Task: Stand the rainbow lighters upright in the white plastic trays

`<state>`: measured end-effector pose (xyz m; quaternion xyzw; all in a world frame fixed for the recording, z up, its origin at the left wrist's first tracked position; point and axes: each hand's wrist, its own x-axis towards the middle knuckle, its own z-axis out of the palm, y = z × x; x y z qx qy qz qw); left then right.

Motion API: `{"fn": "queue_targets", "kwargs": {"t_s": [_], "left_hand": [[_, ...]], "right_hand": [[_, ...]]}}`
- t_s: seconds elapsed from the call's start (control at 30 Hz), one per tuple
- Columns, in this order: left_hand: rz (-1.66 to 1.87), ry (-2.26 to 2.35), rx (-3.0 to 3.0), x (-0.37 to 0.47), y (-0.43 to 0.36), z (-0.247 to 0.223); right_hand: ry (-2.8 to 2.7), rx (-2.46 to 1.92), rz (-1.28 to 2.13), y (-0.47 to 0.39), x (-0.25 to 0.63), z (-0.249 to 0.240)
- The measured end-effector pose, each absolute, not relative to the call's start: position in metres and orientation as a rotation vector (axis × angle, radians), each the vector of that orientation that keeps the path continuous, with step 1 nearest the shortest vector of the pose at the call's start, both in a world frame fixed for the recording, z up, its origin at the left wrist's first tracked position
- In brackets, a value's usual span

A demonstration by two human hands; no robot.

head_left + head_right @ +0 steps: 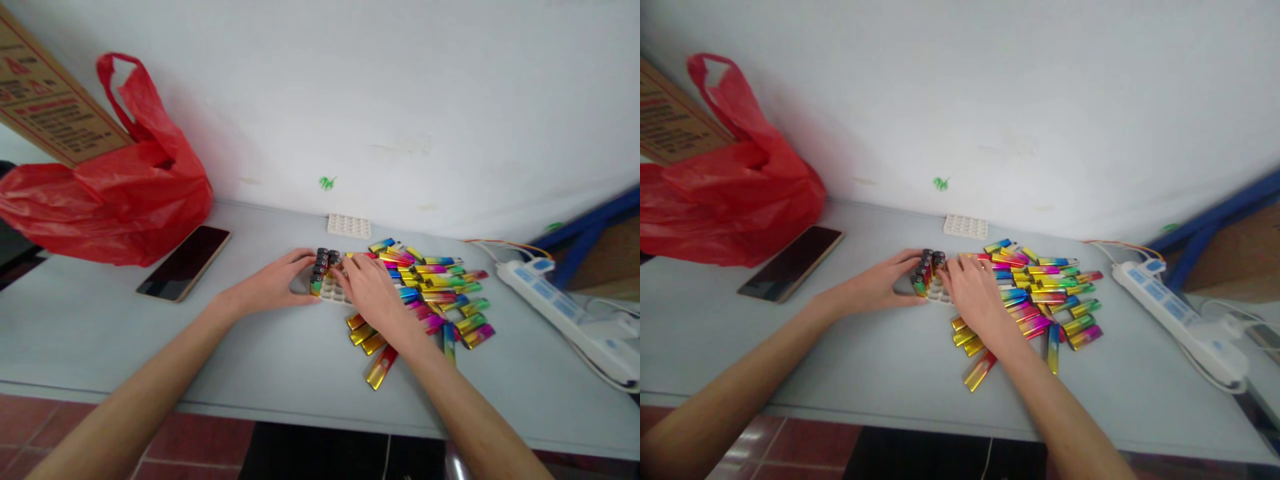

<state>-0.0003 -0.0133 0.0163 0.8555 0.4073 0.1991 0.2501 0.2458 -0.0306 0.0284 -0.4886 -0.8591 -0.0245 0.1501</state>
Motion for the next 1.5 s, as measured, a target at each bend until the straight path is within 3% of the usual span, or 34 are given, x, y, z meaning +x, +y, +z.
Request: {"fn": "queue_targets", "kwargs": {"t_s": [0.37, 0.57, 0.87, 1.0, 1.23, 1.5], "left_hand": [[0.545, 1.136, 2.336, 0.0, -0.011, 0.015], [0.593, 1.124, 2.313, -0.001, -0.009, 0.009], [0.579, 1.147, 2.335, -0.002, -0.009, 0.006], [0.586, 1.143, 2.336, -0.004, -0.008, 0.003], [0.569, 1.151, 2.342, -0.005, -0.006, 0.003], [0.537, 1.162, 2.364, -0.006, -0.006, 0.003]], "right_hand": [[-2.369, -1.161, 0.407, -0.026, 0.3, 0.06], [-2.483, -1.111, 0.582, -0.075, 0.331, 0.082], [-2.613, -1.159, 0.248, -0.149, 0.361, 0.048], [-2.513, -1.193, 0.339, -0.157, 0.361, 0.045], [-1.997, -1.176, 0.691, -0.134, 0.366, 0.057], [-1.722, -1.07, 0.959, -0.043, 0.333, 0.073]]}}
